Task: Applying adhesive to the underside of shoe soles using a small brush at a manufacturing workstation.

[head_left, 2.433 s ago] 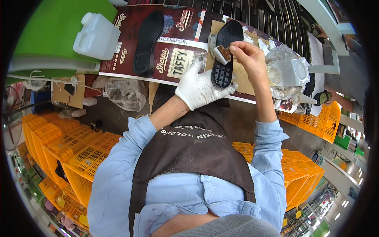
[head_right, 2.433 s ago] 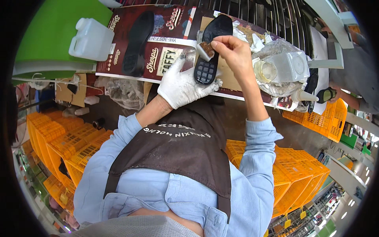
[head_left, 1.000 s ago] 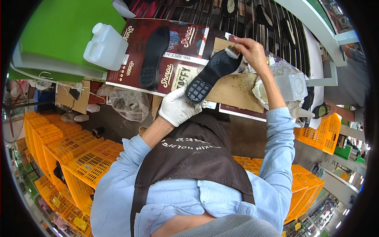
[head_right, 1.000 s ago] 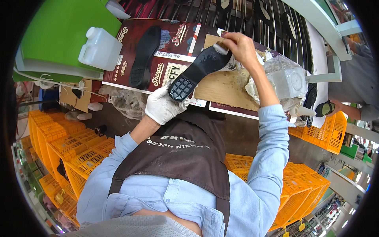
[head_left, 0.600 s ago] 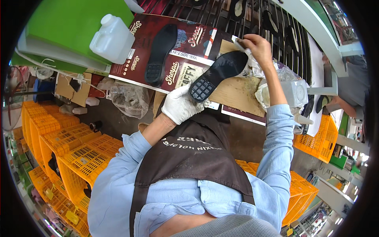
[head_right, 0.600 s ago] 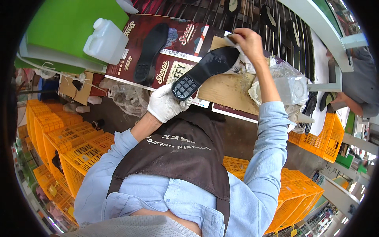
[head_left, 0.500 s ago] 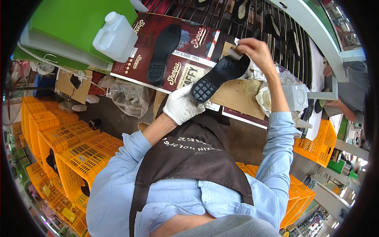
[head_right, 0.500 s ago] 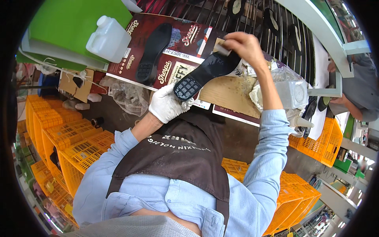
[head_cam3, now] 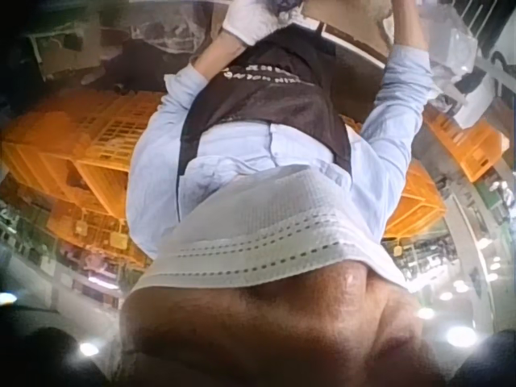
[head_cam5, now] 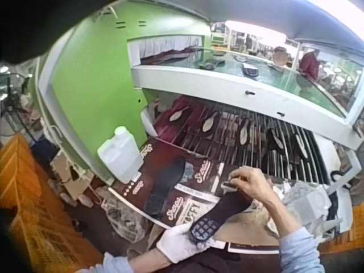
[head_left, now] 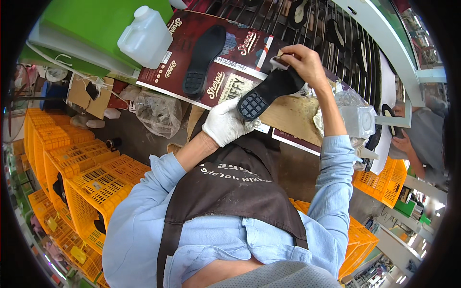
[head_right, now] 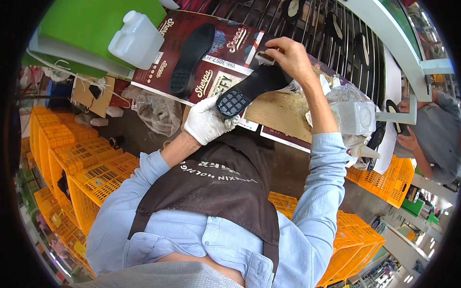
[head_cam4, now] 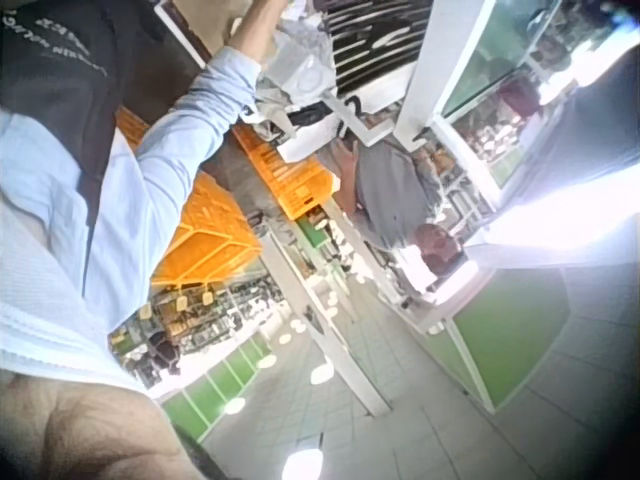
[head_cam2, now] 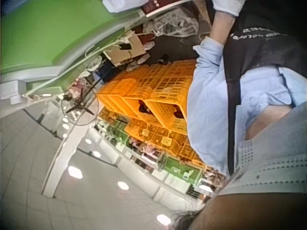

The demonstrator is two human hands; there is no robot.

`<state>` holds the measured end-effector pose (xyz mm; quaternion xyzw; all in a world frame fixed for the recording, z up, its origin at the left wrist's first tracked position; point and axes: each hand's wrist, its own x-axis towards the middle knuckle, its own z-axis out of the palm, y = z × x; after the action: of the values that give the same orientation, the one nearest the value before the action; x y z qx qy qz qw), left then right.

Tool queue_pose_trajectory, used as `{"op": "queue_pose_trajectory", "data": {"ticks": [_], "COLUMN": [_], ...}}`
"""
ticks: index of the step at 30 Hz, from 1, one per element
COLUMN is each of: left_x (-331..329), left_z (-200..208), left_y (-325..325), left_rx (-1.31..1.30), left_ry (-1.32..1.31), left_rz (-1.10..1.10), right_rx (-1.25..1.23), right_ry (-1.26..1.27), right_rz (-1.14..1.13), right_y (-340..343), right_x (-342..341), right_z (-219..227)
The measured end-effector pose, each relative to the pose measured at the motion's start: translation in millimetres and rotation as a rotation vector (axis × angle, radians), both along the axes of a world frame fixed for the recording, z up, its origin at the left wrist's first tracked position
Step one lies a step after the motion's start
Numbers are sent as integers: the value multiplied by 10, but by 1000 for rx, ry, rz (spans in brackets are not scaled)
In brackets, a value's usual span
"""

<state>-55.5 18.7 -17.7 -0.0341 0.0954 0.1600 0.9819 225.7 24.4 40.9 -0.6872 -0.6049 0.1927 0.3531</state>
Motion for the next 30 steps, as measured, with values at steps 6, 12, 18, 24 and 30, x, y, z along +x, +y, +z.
{"op": "queue_pose_trajectory", "data": {"ticks": [6,12,18,24,30], "left_x": [19,5,-68,-98,302], "left_z": [-26,-15,2,184,785], "left_y": [-7,-17,12,21,-14], "left_rx": [6,-8,207,339,472], "left_ry": [-5,-8,-14,-161,-189], "left_rz": [6,21,-71,-243,-149], "right_rx": [-109,313,396,558,687], "right_ry": [-72,477,718,1029,1229], "right_rz": [215,-362,-510,-716,-831], "right_y": [38,96,-487,-1428,-2106], "right_x": [-60,35,144,-113,-398], "right_z": [-27,-116,16,-92,-320]}}
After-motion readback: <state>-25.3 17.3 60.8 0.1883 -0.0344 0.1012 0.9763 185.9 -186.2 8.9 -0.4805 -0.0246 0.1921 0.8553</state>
